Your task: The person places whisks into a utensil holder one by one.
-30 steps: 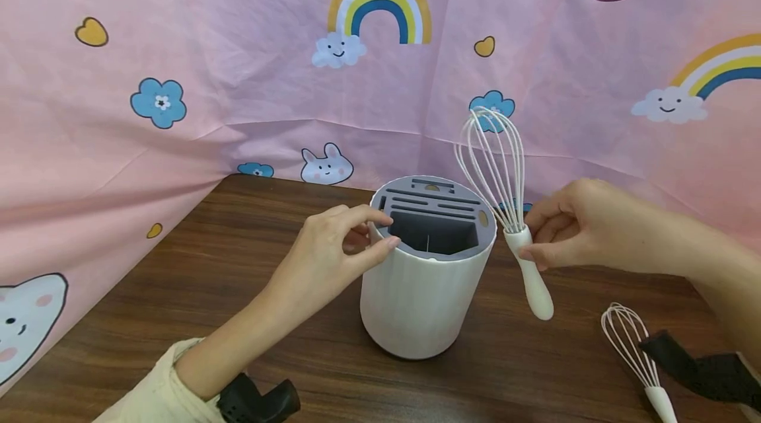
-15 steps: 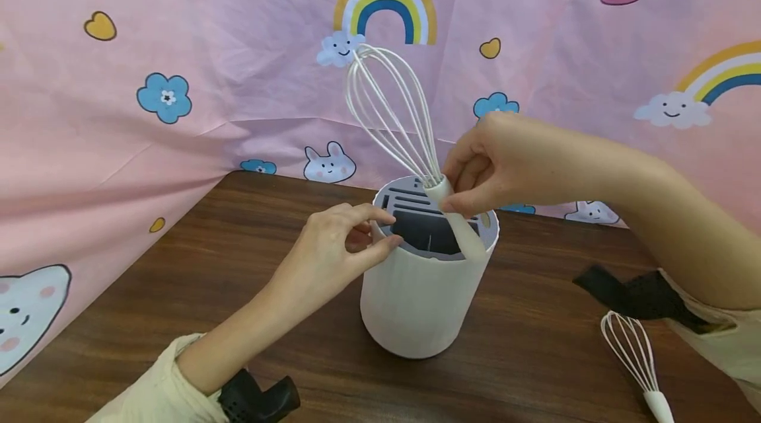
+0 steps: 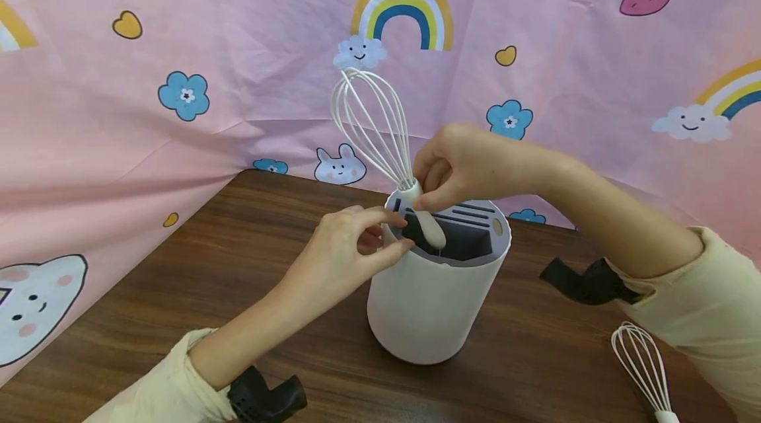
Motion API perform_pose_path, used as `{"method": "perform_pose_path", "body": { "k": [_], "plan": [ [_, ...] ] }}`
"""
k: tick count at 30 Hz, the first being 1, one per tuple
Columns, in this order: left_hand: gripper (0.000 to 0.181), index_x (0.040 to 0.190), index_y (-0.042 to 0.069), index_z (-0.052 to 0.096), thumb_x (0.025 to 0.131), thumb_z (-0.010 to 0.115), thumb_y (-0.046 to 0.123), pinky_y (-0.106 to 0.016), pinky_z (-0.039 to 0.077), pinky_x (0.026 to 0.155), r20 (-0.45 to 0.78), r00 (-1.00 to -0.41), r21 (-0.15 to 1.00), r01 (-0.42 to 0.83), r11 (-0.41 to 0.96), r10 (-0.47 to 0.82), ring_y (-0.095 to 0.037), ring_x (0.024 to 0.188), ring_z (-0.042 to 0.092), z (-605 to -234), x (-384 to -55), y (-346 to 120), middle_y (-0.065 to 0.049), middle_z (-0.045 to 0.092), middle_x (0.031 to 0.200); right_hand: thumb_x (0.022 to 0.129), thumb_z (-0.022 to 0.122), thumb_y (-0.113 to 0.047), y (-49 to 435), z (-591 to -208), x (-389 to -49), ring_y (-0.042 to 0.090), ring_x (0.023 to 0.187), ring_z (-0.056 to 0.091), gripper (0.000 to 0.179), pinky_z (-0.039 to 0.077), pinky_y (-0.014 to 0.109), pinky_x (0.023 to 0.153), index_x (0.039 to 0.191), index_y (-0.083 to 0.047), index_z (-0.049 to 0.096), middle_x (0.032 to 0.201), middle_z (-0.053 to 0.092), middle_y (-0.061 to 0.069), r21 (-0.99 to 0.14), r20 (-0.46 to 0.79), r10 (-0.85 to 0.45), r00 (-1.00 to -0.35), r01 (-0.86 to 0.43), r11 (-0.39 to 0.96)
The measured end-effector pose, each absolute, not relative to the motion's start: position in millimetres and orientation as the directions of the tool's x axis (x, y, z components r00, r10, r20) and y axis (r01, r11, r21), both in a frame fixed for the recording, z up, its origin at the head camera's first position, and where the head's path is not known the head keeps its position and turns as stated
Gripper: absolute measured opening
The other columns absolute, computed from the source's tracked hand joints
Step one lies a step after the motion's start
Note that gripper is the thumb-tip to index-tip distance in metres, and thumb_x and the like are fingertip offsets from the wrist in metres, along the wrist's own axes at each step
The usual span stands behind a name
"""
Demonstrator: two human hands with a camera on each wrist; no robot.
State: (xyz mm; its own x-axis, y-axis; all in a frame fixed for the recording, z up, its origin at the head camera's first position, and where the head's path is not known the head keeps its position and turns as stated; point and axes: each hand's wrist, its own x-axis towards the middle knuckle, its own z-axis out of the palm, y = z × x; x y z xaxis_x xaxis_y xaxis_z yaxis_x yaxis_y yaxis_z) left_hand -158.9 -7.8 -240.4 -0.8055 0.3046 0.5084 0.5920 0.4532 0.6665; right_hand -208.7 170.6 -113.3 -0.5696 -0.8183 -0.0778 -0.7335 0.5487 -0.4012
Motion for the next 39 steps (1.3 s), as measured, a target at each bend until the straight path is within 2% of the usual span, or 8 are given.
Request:
{"method": "perform_pose_path", "body": {
  "k": [9, 18, 22, 27, 32, 39],
  "plan": [
    [0.024, 0.103, 0.013, 0.067, 0.084, 0.067, 0.028, -0.017, 0.051, 0.069, 0.505, -0.806, 0.671, 0.592, 0.447, 0.309, -0.007, 0.082, 0.056, -241, -159, -4, 0.007, 0.059, 0.084, 0.079, 0.07, -0.013, 176, -124, -214, 0.012, 0.07, 0.064, 0.01, 0.053, 0.028, 0.067, 0.085, -0.005, 0.068, 0.075, 0.068, 0.0, -0.401, -0.121, -0.815, -0.567, -0.723, 0.563],
    [0.029, 0.103, 0.014, 0.068, 0.085, 0.065, 0.035, -0.024, 0.048, 0.072, 0.534, -0.791, 0.583, 0.601, 0.547, 0.3, -0.007, 0.087, 0.055, -242, -160, -4, 0.01, 0.063, 0.097, 0.077, 0.072, -0.01, 178, -132, -221, 0.014, 0.07, 0.063, 0.018, 0.054, 0.029, 0.069, 0.094, -0.004, 0.067, 0.077, 0.068, 0.001, -0.405, -0.212, -0.784, -0.584, -0.677, 0.614],
    [0.027, 0.102, 0.015, 0.068, 0.085, 0.065, 0.034, -0.022, 0.049, 0.069, 0.529, -0.796, 0.596, 0.596, 0.539, 0.295, -0.007, 0.085, 0.055, -242, -160, -4, 0.01, 0.062, 0.091, 0.075, 0.075, -0.01, 178, -132, -222, 0.016, 0.068, 0.06, 0.021, 0.054, 0.03, 0.067, 0.093, -0.007, 0.065, 0.074, 0.066, 0.0, -0.405, -0.239, -0.768, -0.594, -0.658, 0.635],
    [0.024, 0.101, 0.016, 0.068, 0.084, 0.067, 0.033, -0.02, 0.05, 0.066, 0.539, -0.792, 0.599, 0.6, 0.531, 0.286, -0.006, 0.081, 0.055, -242, -160, -4, 0.01, 0.06, 0.083, 0.075, 0.074, -0.01, 176, -133, -223, 0.016, 0.064, 0.055, 0.011, 0.052, 0.028, 0.061, 0.085, -0.01, 0.069, 0.069, 0.063, -0.001, -0.38, -0.277, -0.773, -0.571, -0.674, 0.634],
    [0.023, 0.099, 0.016, 0.069, 0.083, 0.067, 0.032, -0.022, 0.049, 0.066, 0.543, -0.791, 0.586, 0.597, 0.548, 0.281, -0.006, 0.081, 0.055, -242, -160, -4, 0.01, 0.06, 0.083, 0.076, 0.072, -0.008, 171, -133, -222, 0.015, 0.064, 0.056, 0.014, 0.051, 0.029, 0.057, 0.088, -0.01, 0.068, 0.069, 0.063, -0.001, -0.367, -0.293, -0.777, -0.557, -0.685, 0.629],
    [0.022, 0.098, 0.015, 0.069, 0.083, 0.068, 0.031, -0.021, 0.05, 0.066, 0.542, -0.792, 0.588, 0.597, 0.545, 0.282, -0.007, 0.08, 0.055, -241, -160, -4, 0.008, 0.06, 0.083, 0.076, 0.074, -0.01, 171, -133, -220, 0.016, 0.067, 0.059, 0.019, 0.053, 0.03, 0.062, 0.093, -0.009, 0.066, 0.073, 0.064, 0.0, -0.39, -0.285, -0.77, -0.571, -0.665, 0.637]
  ]
}}
